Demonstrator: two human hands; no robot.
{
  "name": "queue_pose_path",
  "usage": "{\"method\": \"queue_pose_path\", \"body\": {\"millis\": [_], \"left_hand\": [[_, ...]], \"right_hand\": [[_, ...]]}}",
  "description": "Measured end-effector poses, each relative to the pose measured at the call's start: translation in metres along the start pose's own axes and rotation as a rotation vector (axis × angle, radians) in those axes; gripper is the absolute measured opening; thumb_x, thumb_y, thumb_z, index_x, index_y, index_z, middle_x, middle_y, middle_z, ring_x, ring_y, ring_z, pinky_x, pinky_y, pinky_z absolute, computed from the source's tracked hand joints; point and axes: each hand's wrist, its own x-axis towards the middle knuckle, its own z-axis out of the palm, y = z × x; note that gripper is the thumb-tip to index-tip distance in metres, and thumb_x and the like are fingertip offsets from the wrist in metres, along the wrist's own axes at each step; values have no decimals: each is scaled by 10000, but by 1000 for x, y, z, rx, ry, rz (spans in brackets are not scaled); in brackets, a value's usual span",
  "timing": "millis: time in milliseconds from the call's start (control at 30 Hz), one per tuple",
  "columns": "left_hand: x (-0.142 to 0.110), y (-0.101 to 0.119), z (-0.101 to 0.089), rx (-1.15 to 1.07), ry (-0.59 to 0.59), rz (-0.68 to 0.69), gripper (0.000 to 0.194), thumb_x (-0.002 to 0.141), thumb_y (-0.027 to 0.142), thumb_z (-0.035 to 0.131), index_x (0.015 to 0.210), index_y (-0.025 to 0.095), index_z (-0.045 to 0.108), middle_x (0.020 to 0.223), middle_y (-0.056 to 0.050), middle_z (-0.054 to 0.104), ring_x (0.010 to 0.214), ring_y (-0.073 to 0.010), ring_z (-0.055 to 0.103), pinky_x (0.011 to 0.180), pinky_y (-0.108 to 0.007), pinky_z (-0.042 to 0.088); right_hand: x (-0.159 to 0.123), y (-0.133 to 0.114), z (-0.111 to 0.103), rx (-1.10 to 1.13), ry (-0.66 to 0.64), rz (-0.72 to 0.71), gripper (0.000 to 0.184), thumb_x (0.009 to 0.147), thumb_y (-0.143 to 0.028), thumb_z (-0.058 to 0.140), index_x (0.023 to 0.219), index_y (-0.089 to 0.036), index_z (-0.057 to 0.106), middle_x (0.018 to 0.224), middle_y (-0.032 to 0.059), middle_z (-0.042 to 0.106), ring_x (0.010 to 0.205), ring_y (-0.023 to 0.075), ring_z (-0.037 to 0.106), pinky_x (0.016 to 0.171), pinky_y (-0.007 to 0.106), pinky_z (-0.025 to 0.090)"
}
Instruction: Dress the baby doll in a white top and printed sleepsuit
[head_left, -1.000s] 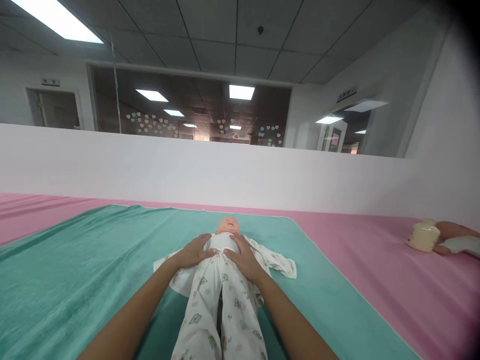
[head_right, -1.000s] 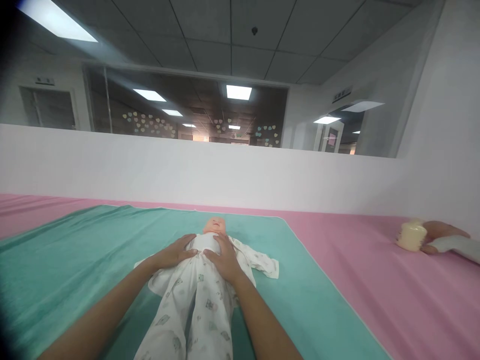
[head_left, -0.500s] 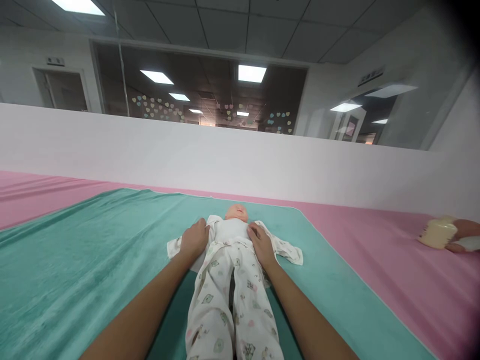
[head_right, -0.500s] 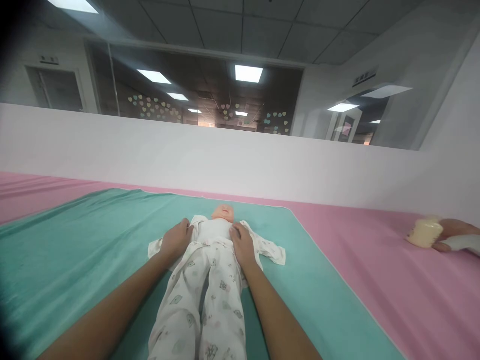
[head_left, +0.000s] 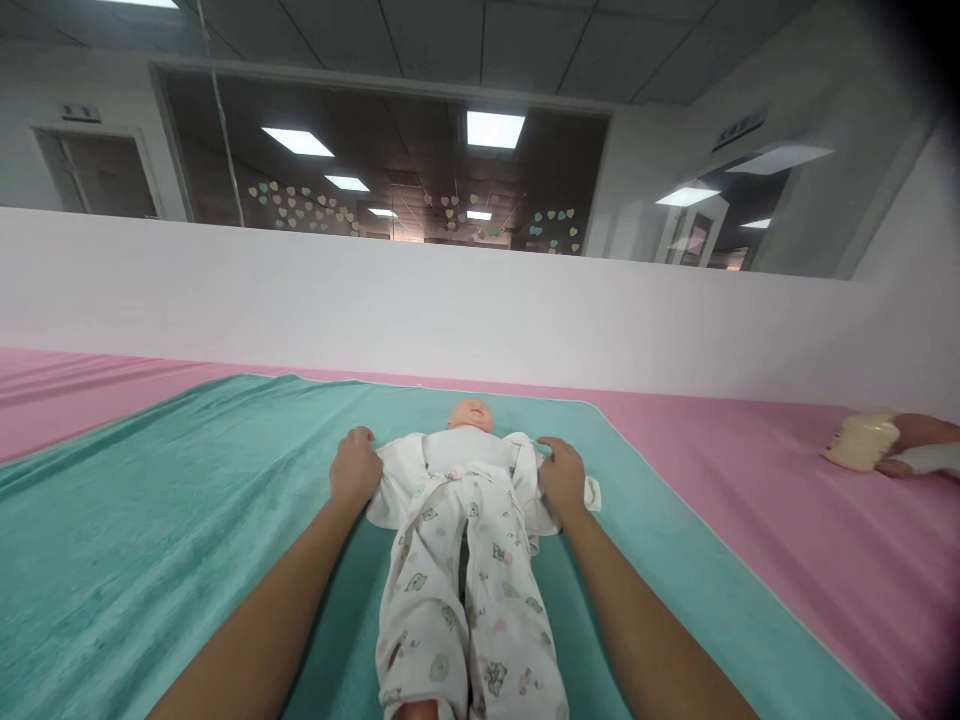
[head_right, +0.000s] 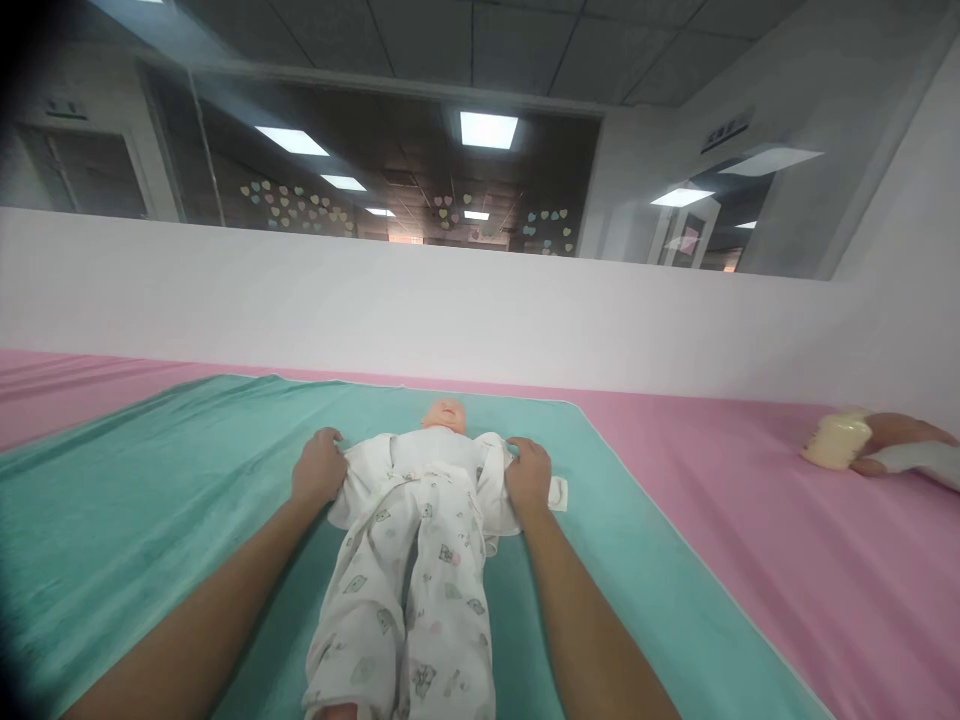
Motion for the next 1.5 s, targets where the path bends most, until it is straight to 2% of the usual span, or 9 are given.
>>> {"method": "queue_pose_path", "body": {"millis": [167,300,433,600,900,1067,1200,1400,1500], "left_hand": [[-19,45,-10,-225,-7,373,149,800,177,395,882,214,513,1146,-59,538,1145,-198,417,996,-333,328],[-39,77,-25,-498,-346,488,155,808,346,447,800,225,544,1243,-13,502,1182,-184,411,1013,-324,331],[-49,83,-37,-579,-612,520,209,715,412,583,824,237,544,1372,10,390,1256,-219,340,994,-343,354],[-52,82,-39,-549,-519,536,193,793,383,484,711,216,536,1336,18,444,1173,-203,434,932,-310,395],[-50,86,-24,4,-260,575,287,863,214,321,1097,202,487,958,-71,611,817,-226,586,718,-320,402],[-52,83,-21,45,-195,711,257,898,237,283,987,231,525,948,-51,599,824,-201,574,659,-288,375],[-58,88,-16,-9,-115,581,189,838,198,390,963,243,525,992,-19,596,821,-189,571,638,-281,370],[-53,81,-11,-175,-167,383,192,856,199,338,937,222,511,882,-39,619,804,-204,571,644,-285,365],[-46,72,-8,-252,-201,320,222,882,271,318,966,222,517,847,-49,634,807,-217,570,657,-289,361]], "right_hand": [[-6,-61,-5,346,-219,-122,211,825,-264,386,852,-194,583,849,31,594,819,167,517,766,293,410],[-6,-93,-20,480,-557,-199,206,784,-393,521,746,-192,542,753,-3,528,718,136,475,675,256,397],[-4,-100,-37,434,-684,-289,254,682,-383,653,808,-206,524,907,5,513,818,148,474,729,268,400],[-12,-105,-37,306,-533,-403,69,777,-251,539,834,-216,522,927,20,512,851,156,475,751,286,392],[-18,-114,-26,-4,-309,-545,166,866,-251,428,868,-218,590,926,69,560,893,212,465,782,350,367],[-20,-108,-15,152,-325,-263,164,867,-303,422,827,-221,559,768,13,586,742,172,514,687,302,376],[-11,-99,-2,252,-359,-31,218,858,-373,394,794,-215,531,606,-30,525,576,146,483,566,263,358],[8,-78,7,21,-335,-418,126,832,-258,421,862,-208,533,859,29,579,767,169,521,661,274,382],[4,-68,14,16,-225,-428,102,827,-217,425,867,-201,518,927,53,555,860,180,510,731,286,401]]}}
